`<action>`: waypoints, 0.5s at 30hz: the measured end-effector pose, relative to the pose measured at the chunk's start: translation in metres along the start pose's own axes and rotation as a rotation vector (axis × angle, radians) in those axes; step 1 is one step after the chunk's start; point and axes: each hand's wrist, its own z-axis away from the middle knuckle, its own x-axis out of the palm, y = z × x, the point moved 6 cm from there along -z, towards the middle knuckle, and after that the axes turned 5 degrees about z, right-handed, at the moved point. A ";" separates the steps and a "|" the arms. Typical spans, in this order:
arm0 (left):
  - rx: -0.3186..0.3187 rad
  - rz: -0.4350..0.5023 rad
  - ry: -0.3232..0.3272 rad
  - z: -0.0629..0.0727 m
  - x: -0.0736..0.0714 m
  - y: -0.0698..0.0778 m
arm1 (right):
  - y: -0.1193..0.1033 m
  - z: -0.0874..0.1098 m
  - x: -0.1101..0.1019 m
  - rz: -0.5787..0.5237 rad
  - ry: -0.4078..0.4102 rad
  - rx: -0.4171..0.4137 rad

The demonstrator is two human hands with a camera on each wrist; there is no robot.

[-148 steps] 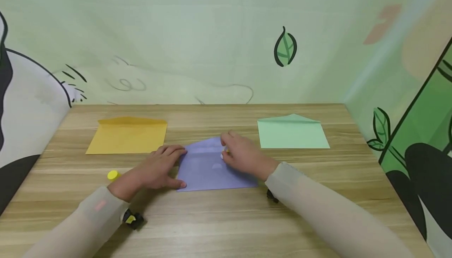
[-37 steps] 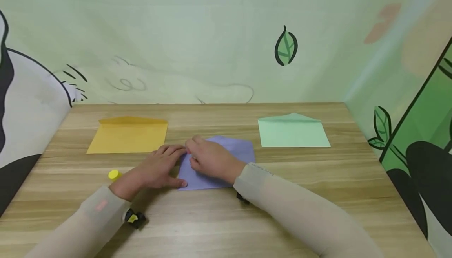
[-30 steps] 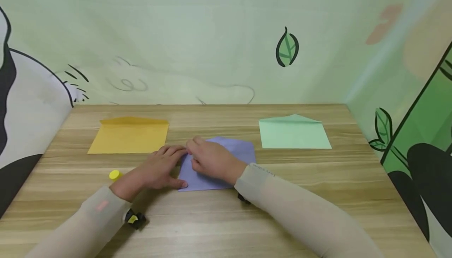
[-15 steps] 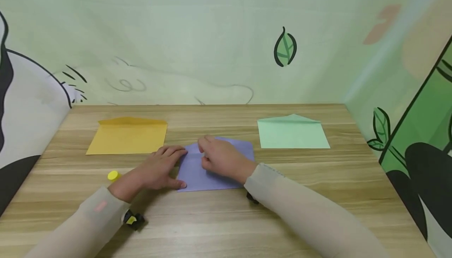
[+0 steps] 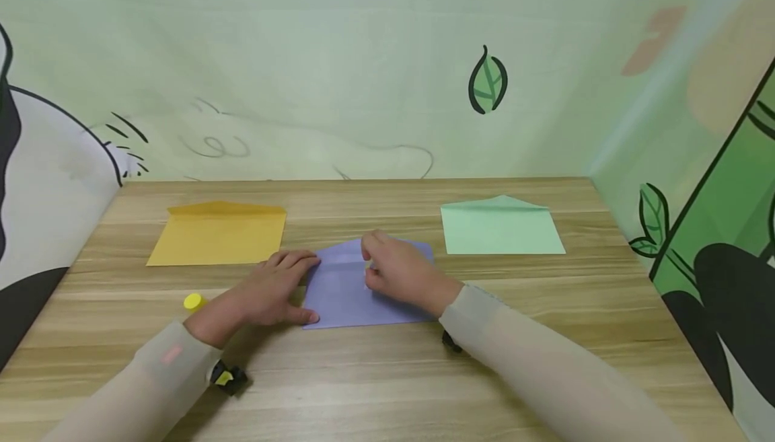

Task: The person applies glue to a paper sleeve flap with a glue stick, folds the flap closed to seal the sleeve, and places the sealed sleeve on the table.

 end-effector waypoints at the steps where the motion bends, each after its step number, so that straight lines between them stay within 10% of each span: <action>1: -0.001 0.000 -0.002 0.000 0.000 0.000 | 0.001 0.001 -0.001 0.003 0.004 0.003; 15: -0.007 0.002 -0.013 0.000 0.002 -0.003 | 0.022 0.020 -0.012 0.032 0.027 0.069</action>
